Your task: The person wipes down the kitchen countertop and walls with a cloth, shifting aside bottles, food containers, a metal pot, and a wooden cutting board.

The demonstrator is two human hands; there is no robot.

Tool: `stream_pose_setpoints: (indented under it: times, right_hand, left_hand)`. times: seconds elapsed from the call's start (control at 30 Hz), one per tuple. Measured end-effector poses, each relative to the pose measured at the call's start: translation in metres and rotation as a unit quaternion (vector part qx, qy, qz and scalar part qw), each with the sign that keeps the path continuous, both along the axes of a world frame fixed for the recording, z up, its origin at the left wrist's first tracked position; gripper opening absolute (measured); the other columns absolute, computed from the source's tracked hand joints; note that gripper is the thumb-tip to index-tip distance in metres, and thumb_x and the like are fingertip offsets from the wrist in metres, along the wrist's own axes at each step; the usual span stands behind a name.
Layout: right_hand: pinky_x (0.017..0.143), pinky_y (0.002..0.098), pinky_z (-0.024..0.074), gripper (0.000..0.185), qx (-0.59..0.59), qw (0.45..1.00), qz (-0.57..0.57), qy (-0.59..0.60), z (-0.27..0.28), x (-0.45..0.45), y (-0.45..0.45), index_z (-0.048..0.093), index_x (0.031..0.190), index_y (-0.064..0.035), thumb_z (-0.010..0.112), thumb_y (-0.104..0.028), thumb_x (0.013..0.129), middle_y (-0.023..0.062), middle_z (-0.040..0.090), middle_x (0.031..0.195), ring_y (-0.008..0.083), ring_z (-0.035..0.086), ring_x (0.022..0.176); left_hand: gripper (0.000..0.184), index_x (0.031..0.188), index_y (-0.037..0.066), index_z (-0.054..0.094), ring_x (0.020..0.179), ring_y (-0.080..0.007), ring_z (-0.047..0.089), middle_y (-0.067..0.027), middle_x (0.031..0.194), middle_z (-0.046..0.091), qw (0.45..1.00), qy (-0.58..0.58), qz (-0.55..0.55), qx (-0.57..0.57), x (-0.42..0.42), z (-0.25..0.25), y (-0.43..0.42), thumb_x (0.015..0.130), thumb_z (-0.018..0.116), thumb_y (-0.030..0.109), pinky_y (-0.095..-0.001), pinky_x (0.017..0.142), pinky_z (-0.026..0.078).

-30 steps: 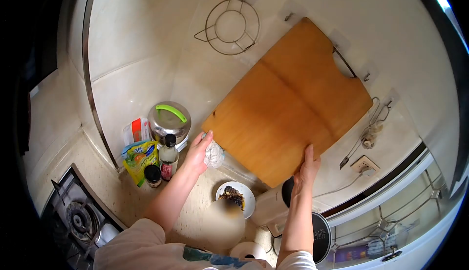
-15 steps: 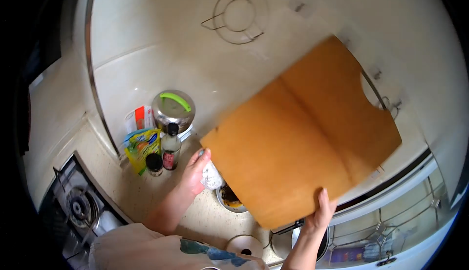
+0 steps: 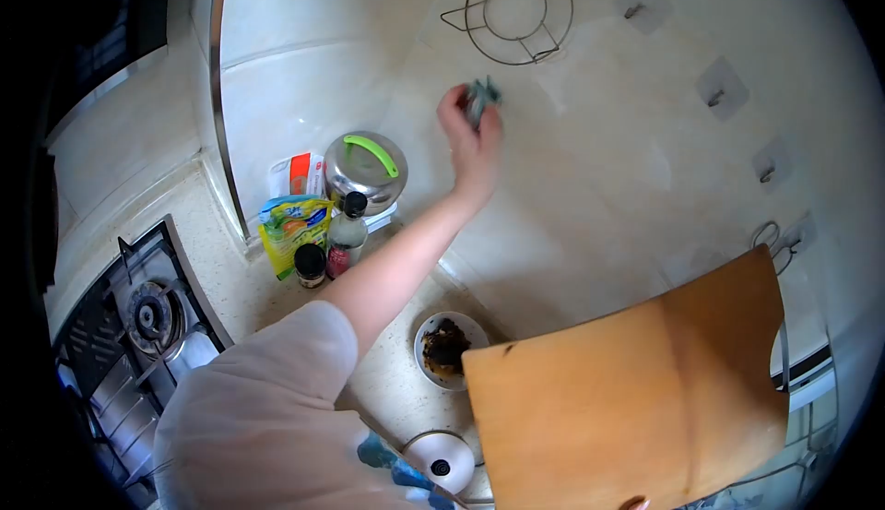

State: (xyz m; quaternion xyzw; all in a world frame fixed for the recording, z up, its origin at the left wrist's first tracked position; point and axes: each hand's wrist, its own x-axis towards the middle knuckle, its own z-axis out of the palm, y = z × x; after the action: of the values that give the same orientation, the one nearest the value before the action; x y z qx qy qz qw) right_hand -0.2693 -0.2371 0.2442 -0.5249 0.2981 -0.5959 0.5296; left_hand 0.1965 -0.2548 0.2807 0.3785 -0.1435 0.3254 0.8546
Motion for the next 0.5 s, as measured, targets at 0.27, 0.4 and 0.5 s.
stream_pose_setpoints:
  times: [0.27,0.4,0.5]
  right_hand:
    - [0.102,0.0428,0.0406,0.063,0.133,0.989,0.062,-0.033,-0.006,-0.005,-0.017,0.047,0.133,-0.008,0.065,-0.044,0.085,0.012,0.047,0.136,0.0222,0.041,0.126]
    - [0.104,0.0435,0.0389,0.066,0.183,0.977,0.095,-0.059,-0.01,-0.011,-0.023,0.045,0.135,-0.0079,0.065,-0.045,0.084,0.0123,0.046,0.138,0.0229,0.039,0.128]
    - [0.102,0.044,0.0406,0.068,0.24,0.964,0.085,-0.078,-0.011,-0.006,-0.02,0.046,0.134,-0.0064,0.069,-0.043,0.082,0.0118,0.048,0.136,0.0247,0.04,0.127]
  left_hand:
    - [0.05,0.112,0.002,0.051,0.109,-0.0404,0.045,-0.02,0.117,0.048,0.916,-0.233,0.123,0.304,-0.019,-0.062,-0.054,0.063,0.06,-0.004,-0.0476,0.097,0.037]
    - [0.048,0.11,0.003,0.053,0.107,-0.0397,0.046,-0.0174,0.116,0.049,0.882,-0.334,0.113,0.312,-0.018,-0.022,-0.048,0.063,0.059,-0.007,-0.0478,0.095,0.038]
    - [0.045,0.109,0.003,0.052,0.106,-0.0384,0.045,-0.0165,0.112,0.049,0.913,-0.319,0.14,0.211,-0.011,0.071,-0.044,0.066,0.057,-0.009,-0.0465,0.091,0.038]
